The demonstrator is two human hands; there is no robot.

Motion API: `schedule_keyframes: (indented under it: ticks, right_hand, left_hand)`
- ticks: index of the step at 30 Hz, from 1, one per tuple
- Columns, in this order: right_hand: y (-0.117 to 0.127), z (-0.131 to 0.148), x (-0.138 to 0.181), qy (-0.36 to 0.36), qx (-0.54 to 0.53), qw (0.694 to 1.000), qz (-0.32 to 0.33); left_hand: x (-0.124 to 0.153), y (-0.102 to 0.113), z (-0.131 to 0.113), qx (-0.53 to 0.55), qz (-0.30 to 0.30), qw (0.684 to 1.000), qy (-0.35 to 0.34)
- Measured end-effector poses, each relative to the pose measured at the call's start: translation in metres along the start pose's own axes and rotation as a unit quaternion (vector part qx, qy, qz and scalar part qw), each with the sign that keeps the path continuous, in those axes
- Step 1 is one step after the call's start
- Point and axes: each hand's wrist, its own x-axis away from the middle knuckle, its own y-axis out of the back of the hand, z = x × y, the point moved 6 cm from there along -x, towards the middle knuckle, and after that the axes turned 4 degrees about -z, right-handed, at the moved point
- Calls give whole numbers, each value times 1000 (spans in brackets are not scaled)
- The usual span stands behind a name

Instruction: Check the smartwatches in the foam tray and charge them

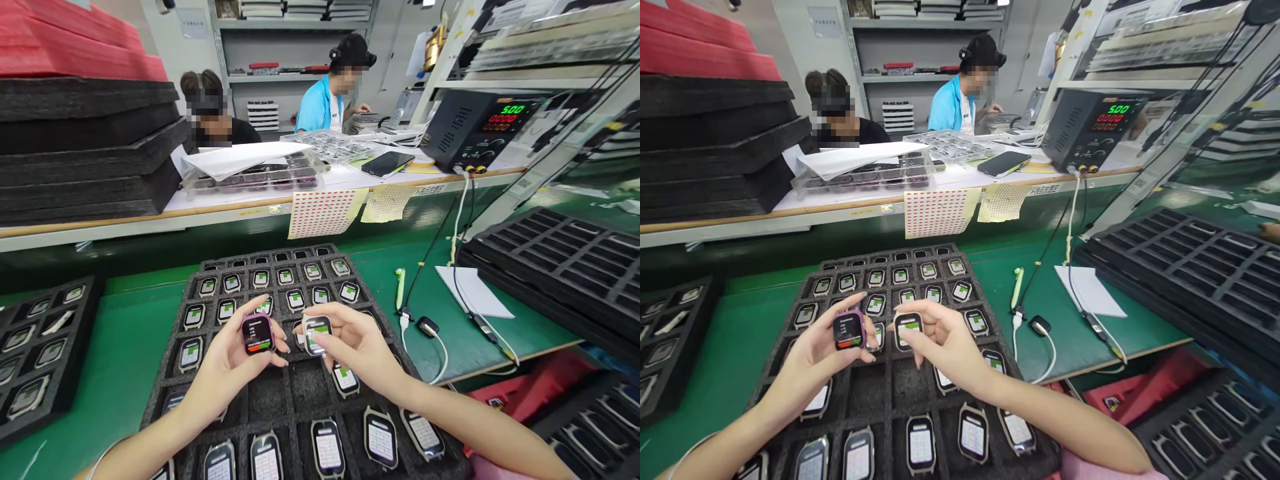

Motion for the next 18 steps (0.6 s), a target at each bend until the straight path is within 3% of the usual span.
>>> schedule_keyframes:
  ticks: [3,8,14,18]
  right_hand:
    - [-1,-1,0,7,11,1000,8]
    - [-8,-2,4,-6,-42,994,101]
    - [-5,-3,3,-1,-34,996,81]
    - [-7,-2,4,-9,-47,993,112]
  left_hand:
    - [0,-1,1,-3,17,1000,0]
    - [1,0,3,-5,42,999,9]
    - [1,-2,6,-5,59,998,12]
    - [0,-4,7,-24,59,998,16]
